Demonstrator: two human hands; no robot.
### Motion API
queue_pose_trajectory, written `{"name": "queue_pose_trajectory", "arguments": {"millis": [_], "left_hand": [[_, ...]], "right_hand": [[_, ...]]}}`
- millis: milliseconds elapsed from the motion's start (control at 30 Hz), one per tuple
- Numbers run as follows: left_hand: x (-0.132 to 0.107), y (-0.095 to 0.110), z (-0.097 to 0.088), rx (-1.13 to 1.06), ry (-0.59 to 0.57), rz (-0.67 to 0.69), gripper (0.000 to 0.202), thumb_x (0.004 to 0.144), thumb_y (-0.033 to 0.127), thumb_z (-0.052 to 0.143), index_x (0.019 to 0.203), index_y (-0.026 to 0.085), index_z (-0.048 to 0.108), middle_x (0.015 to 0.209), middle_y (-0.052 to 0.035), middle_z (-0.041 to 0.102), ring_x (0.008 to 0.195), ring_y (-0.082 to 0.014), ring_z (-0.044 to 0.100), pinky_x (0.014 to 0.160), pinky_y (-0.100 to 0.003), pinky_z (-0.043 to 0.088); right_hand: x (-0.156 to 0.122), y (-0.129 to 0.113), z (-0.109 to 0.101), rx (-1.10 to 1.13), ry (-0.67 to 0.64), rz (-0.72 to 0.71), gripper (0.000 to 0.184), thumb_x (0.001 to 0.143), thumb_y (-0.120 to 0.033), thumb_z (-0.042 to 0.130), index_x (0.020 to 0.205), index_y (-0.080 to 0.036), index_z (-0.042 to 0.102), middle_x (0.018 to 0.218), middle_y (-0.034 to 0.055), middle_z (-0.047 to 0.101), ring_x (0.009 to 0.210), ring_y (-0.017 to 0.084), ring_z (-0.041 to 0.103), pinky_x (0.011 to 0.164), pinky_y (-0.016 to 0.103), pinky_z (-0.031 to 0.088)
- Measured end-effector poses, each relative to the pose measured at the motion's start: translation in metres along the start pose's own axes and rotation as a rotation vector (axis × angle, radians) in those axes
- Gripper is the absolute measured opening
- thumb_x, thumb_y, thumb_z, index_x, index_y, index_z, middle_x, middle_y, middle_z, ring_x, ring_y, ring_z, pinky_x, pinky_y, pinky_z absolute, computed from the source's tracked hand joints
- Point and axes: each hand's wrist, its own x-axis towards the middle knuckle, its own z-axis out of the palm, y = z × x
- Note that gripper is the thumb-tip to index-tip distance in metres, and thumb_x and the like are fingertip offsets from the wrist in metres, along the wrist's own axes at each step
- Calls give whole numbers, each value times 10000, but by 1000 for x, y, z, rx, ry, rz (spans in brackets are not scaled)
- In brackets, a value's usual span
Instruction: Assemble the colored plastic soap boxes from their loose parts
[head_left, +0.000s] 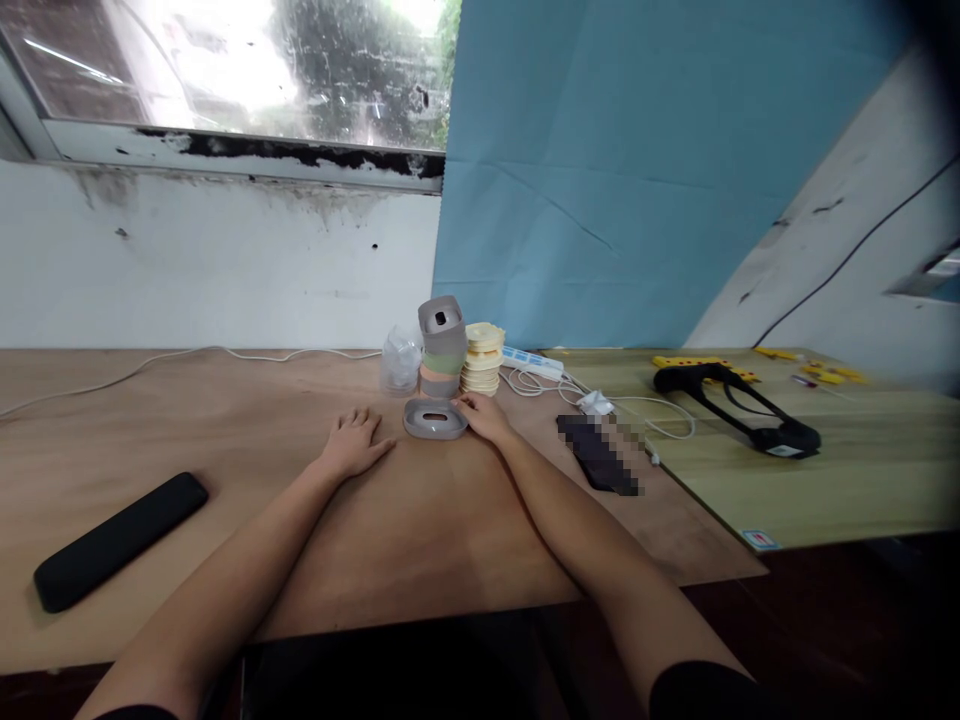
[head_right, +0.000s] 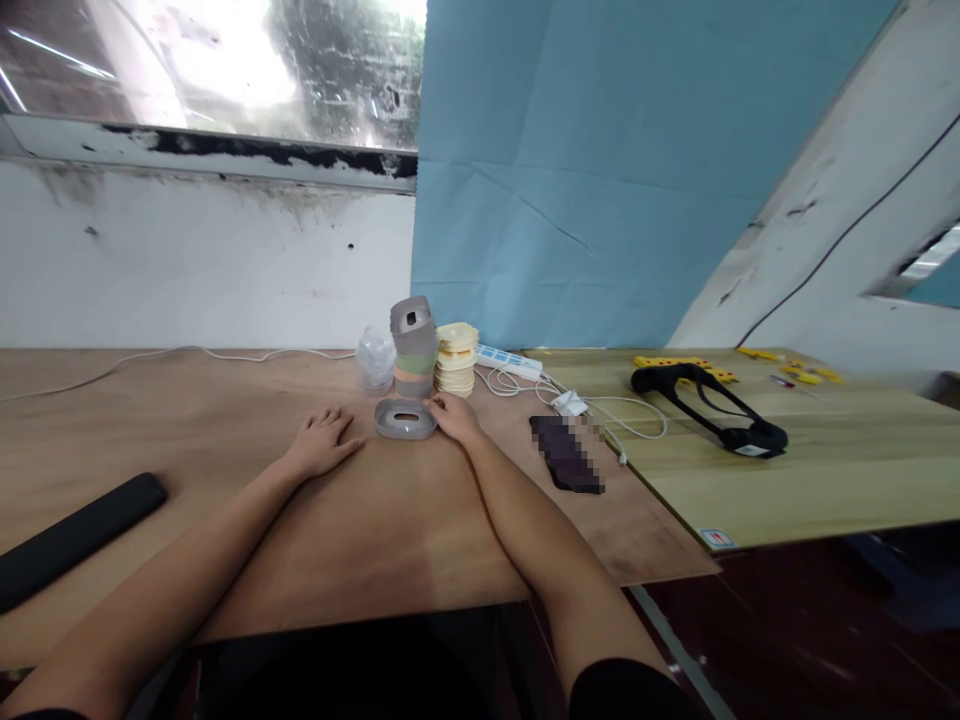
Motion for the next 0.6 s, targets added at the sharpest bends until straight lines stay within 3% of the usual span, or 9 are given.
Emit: {"name": "queue_pose_trajectory", "arguments": {"millis": [600], "left_hand": [[1, -1, 2, 7, 5, -1, 754, 855, 689, 281, 1410, 192, 397, 1514, -152, 321, 1404, -352, 244, 1105, -525, 197]], "right_hand": [[-1, -1, 1, 2, 26, -13, 290, 874, -445, 525, 913, -214, 695, 881, 31, 724, 790, 168, 633, 690, 255, 446]]}}
